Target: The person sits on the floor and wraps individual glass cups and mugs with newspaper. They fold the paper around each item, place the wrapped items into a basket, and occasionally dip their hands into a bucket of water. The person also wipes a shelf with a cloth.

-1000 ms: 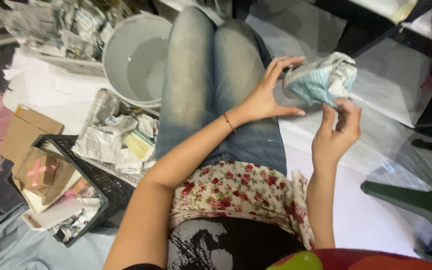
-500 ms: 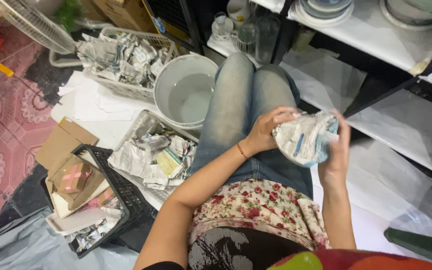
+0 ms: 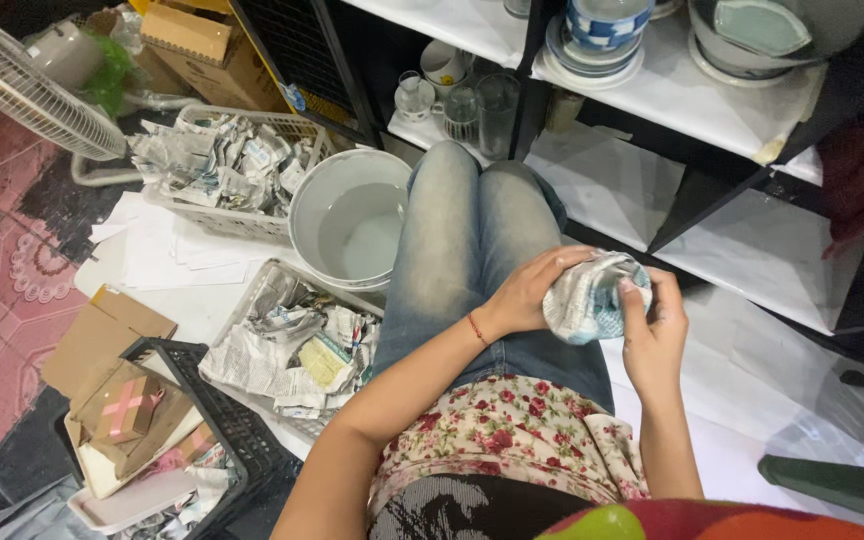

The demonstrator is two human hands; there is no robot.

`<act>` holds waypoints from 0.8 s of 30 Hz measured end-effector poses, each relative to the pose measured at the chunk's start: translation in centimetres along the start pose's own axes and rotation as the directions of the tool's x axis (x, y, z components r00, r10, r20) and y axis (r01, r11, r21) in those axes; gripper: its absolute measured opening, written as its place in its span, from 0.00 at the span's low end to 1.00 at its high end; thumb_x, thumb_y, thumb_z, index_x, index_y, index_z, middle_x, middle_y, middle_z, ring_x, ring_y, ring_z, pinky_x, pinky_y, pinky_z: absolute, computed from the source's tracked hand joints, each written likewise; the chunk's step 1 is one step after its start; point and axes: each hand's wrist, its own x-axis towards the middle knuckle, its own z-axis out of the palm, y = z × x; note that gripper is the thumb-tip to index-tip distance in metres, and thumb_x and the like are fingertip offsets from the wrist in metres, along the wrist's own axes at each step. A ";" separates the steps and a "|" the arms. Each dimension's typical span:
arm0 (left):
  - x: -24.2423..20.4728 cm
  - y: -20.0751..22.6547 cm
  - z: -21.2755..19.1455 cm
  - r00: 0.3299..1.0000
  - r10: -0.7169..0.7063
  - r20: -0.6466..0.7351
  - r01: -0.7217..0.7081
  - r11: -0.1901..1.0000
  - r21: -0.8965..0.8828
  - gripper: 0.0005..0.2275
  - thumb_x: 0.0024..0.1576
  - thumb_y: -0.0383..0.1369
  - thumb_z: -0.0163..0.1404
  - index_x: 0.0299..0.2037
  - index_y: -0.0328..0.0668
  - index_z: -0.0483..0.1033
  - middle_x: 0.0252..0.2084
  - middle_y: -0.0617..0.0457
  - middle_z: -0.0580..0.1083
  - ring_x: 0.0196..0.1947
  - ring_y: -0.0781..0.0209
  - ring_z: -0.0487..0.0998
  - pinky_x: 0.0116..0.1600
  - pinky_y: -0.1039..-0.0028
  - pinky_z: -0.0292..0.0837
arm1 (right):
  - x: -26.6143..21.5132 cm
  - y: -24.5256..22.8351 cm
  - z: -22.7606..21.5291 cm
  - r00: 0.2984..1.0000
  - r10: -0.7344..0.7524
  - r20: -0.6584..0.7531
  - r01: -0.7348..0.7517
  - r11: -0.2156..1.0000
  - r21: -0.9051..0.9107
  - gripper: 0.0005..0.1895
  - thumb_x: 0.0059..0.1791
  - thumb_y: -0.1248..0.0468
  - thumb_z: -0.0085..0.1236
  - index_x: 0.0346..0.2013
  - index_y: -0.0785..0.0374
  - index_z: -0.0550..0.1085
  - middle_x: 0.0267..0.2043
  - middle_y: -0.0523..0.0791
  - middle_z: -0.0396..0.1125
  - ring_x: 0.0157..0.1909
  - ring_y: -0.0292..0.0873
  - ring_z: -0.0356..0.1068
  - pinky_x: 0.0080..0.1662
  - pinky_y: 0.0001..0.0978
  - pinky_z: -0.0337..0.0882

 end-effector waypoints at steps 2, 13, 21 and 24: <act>-1.2 -1.0 0.9 0.995 -0.097 -0.033 0.094 0.991 -0.098 0.34 0.47 0.30 0.66 0.64 0.39 0.63 0.61 0.43 0.70 0.63 0.47 0.73 0.67 0.64 0.70 | -0.2 -0.2 0.5 1.000 -0.027 -0.008 0.028 0.994 0.109 0.11 0.58 0.63 0.52 0.53 0.64 0.68 0.43 0.40 0.68 0.44 0.31 0.64 0.48 0.21 0.65; -7.0 -8.8 6.0 0.778 -0.499 0.383 0.583 0.344 -0.736 0.23 0.56 0.29 0.63 0.61 0.31 0.72 0.56 0.47 0.76 0.58 0.55 0.75 0.63 0.65 0.72 | -0.6 -0.4 2.7 0.970 -0.244 -0.004 0.243 0.968 -0.068 0.14 0.54 0.67 0.63 0.52 0.71 0.74 0.55 0.46 0.60 0.58 0.39 0.61 0.61 0.28 0.61; -5.1 -6.6 3.7 0.765 -0.215 0.607 0.363 -0.634 -0.683 0.43 0.64 0.64 0.37 0.77 0.33 0.52 0.75 0.39 0.61 0.72 0.44 0.65 0.72 0.51 0.65 | -1.3 -1.4 2.1 0.982 -0.181 -0.048 0.186 0.973 0.134 0.15 0.56 0.68 0.58 0.57 0.71 0.72 0.56 0.42 0.65 0.57 0.36 0.65 0.60 0.25 0.64; -3.8 -5.1 2.7 0.733 -0.255 0.631 0.524 -0.379 -0.763 0.43 0.64 0.70 0.25 0.78 0.44 0.50 0.74 0.42 0.59 0.70 0.43 0.65 0.62 0.41 0.68 | -1.6 -1.9 2.6 0.974 -0.222 -0.049 0.226 0.969 0.096 0.18 0.55 0.69 0.57 0.59 0.71 0.70 0.60 0.45 0.64 0.61 0.36 0.65 0.62 0.26 0.65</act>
